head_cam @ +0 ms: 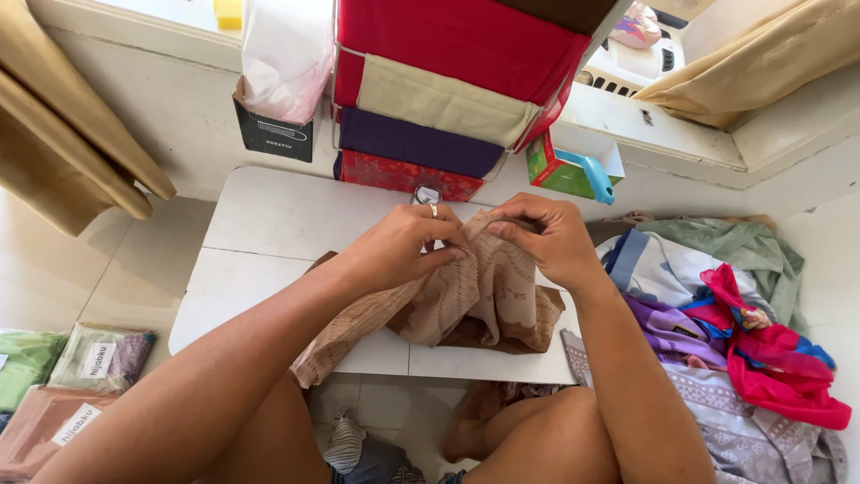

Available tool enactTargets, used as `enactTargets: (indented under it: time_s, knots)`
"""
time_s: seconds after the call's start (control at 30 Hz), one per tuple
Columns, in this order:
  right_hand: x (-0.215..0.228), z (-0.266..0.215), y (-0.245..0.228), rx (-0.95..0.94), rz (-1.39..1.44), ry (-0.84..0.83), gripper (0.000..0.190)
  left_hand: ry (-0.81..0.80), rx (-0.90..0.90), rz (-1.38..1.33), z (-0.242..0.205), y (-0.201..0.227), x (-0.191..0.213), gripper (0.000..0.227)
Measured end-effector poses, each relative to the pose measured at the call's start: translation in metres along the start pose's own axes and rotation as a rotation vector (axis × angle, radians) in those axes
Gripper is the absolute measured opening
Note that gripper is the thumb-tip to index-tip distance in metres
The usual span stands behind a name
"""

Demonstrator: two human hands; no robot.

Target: A person cleans a brown patterned fabric using a lint roller and then folds it neatly on a small table.

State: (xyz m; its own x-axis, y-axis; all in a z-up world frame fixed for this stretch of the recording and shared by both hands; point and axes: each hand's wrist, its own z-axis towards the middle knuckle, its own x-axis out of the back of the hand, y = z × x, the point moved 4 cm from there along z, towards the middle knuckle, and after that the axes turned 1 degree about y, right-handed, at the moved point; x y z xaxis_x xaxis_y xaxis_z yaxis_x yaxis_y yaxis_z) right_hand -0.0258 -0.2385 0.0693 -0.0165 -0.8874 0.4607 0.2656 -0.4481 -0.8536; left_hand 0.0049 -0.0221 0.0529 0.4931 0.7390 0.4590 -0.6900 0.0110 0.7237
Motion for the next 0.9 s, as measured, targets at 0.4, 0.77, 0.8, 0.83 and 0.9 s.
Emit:
enactTargets:
  time_s: [0.4, 0.77, 0.8, 0.83, 0.9]
  knots:
    - [-0.005, 0.0, -0.004, -0.058, -0.067, -0.009, 0.014, 0.009, 0.021, 0.047, 0.002, -0.003, 0.003, 0.006]
    - [0.096, -0.016, 0.031, 0.051, 0.248, 0.43, 0.011, 0.736, 0.204, 0.266, -0.044, -0.054, 0.13, 0.008]
    - [0.111, -0.025, 0.037, 0.05, 0.35, 0.506, 0.006, 0.804, 0.253, 0.266, -0.055, -0.054, 0.148, 0.011]
    - [0.118, -0.033, 0.032, 0.047, 0.355, 0.518, 0.006, 0.791, 0.25, 0.267, -0.063, -0.057, 0.158, 0.011]
    - [0.129, -0.049, 0.027, -0.048, 0.218, 0.515, 0.008, 0.926, 0.311, 0.382, -0.09, -0.058, 0.182, 0.008]
